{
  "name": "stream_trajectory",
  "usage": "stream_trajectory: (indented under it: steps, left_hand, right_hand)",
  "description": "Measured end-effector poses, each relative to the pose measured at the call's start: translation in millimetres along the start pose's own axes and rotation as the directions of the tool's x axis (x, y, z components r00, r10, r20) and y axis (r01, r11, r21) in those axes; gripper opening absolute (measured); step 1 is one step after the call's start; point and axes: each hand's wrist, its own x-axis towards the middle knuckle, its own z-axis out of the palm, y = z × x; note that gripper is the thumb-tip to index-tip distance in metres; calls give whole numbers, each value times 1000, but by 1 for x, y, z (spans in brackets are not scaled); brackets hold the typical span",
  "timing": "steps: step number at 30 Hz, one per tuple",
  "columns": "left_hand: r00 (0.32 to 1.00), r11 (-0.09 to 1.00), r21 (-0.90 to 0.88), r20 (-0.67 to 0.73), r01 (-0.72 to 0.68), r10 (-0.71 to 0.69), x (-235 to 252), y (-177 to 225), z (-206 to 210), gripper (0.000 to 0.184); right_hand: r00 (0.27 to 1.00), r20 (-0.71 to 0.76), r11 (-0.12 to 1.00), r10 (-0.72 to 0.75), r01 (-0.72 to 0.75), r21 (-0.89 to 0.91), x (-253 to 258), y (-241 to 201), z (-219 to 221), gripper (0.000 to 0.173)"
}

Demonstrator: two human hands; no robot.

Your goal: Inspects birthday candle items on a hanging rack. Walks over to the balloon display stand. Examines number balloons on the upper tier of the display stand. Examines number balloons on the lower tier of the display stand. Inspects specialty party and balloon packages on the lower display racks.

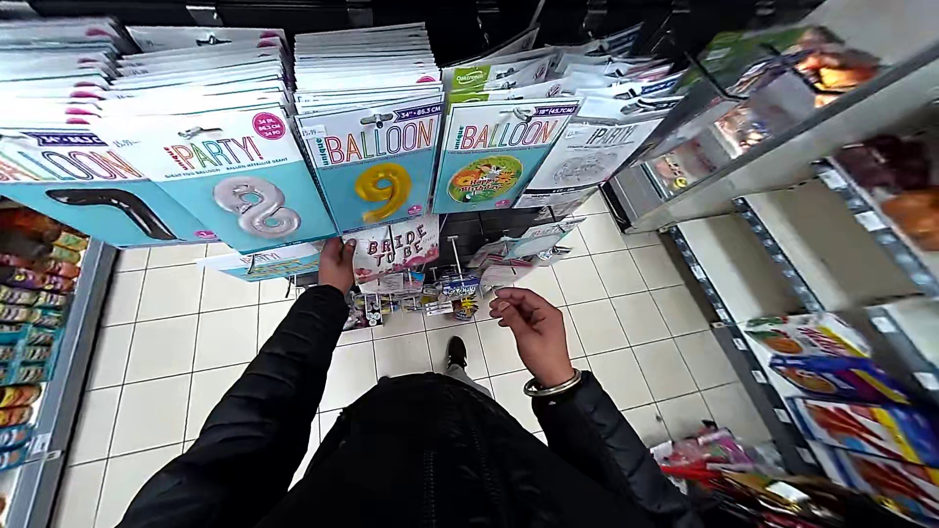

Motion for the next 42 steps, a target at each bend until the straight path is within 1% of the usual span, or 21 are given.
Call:
stream_trajectory:
  steps: [1, 3, 5, 8, 9, 11, 13, 15, 17, 20, 24, 26, 28, 30, 32, 42]
  left_hand:
    - [1000, 999, -36, 8, -14, 15, -7, 3, -2, 30]
    - [999, 996, -82, 31, -34, 36, -25, 8, -10, 32]
    - [996, 991, -126, 70, -41, 50, -42, 11, -19, 32]
    - [992, 969, -245, 125, 20, 11, -67, 19, -25, 30]
    - [990, 957, -286, 139, 40, 0, -74, 23, -27, 29]
    - [985, 939, -331, 170, 92, -37, -86, 35, -33, 29]
    - [979, 924, -356, 188, 141, -77, -93, 49, -37, 29]
    - [974, 911, -373, 200, 178, -108, -97, 59, -40, 30]
    - [974, 902, -387, 190, 192, -125, -98, 64, -44, 30]
    - [974, 895, -401, 189, 195, -127, -101, 69, -49, 31]
    - [965, 867, -445, 226, 223, -132, -103, 73, -56, 31]
    - [958, 843, -483, 259, 237, -121, -104, 74, -58, 30]
    - [948, 818, -515, 301, 256, -107, -105, 73, -61, 33]
    - [939, 810, -522, 330, 267, -97, -105, 73, -63, 38]
    - [934, 808, -523, 346, 271, -89, -106, 74, -65, 38]
    - [936, 808, -533, 346, 251, -62, -105, 71, -71, 34]
  right_hand:
    - [1000, 3, 1000, 15, -15, -2, -1, -1, -1, 24]
    - [999, 19, 999, 32, -32, 10, 1, 1, 1, 23]
    - [1000, 18, 999, 2, -2, 41, 10, 15, 7, 23]
    - [1000, 23, 1000, 19, -19, 10, 19, 37, 12, 23]
    - [998, 38, 999, 40, -40, -18, 21, 45, 14, 25]
    - [989, 108, 995, 98, -95, -33, 22, 58, 17, 35]
    - [963, 213, 983, 167, -180, 44, 21, 61, 20, 41]
    - [931, 289, 949, 225, -276, 150, 18, 57, 25, 39]
    - [917, 318, 924, 239, -316, 217, 17, 52, 29, 35]
    - [930, 303, 920, 211, -293, 260, 15, 50, 32, 30]
    - [941, 279, 924, 192, -269, 271, 13, 48, 33, 26]
    - [941, 272, 924, 201, -274, 267, 13, 48, 33, 25]
    - [941, 262, 922, 215, -284, 264, 13, 48, 33, 26]
    - [941, 254, 918, 223, -290, 269, 12, 50, 33, 26]
    - [942, 252, 918, 224, -290, 270, 12, 51, 33, 27]
    - [944, 249, 921, 215, -281, 270, 9, 47, 36, 27]
